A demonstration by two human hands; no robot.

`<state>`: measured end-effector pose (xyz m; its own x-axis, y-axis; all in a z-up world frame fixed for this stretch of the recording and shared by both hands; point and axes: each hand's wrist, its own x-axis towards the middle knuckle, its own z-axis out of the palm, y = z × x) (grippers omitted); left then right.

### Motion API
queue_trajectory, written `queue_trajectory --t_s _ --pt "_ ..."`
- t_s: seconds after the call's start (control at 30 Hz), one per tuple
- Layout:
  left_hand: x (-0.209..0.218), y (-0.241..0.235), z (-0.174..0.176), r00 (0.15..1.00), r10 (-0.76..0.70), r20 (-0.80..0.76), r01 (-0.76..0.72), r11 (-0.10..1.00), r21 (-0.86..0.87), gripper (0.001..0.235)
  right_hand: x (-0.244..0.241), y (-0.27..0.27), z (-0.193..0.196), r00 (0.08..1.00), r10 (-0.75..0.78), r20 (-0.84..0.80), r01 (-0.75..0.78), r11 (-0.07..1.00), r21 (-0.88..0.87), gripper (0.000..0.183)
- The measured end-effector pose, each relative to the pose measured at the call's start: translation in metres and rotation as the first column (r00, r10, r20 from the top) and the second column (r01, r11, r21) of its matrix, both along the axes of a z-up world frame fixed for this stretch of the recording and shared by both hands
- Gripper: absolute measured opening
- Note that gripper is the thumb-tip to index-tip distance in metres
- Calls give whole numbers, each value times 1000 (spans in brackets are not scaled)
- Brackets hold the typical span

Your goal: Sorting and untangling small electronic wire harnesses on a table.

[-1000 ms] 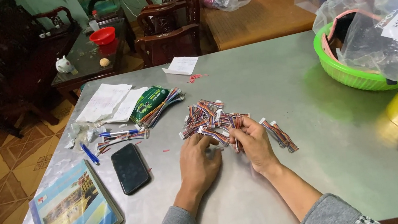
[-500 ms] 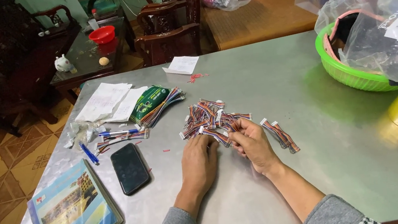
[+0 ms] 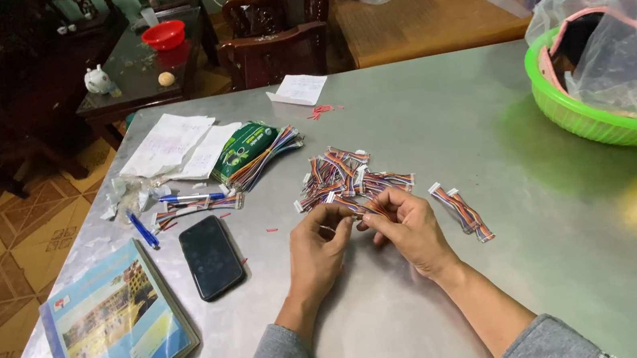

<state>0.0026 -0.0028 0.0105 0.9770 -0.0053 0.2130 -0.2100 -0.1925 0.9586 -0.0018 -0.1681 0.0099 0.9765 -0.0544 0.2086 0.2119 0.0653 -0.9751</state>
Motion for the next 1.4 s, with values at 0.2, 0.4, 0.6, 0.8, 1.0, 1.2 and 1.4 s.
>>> queue_trajectory --t_s 0.2,0.4,0.6,0.8,1.0,1.2,1.4 --pt "5 2 -5 1000 -16 1 16 992 -127 21 -3 0 3 1000 14 23 -14 1000 -12 9" --pt "4 3 0 999 -49 -4 47 977 -206 18 -4 1 7 1000 28 14 -29 991 128 10" --pt "3 -2 0 994 -109 -15 100 950 -297 19 -5 3 8 999 10 50 -17 990 142 11" --pt "10 5 -8 992 -120 -26 105 940 -324 21 -3 0 3 1000 8 26 -10 998 67 12" --pt "9 7 -8 988 -155 -24 136 919 -370 28 0 0 -3 1000 15 22 -16 999 38 11" --pt "6 6 -3 986 -162 -33 138 915 -380 26 3 -1 -7 1000 20 -4 -20 1000 6 11" --pt "5 6 -2 985 -168 -22 149 919 -364 28 4 -1 -9 1000 14 -24 -15 1000 -14 10"
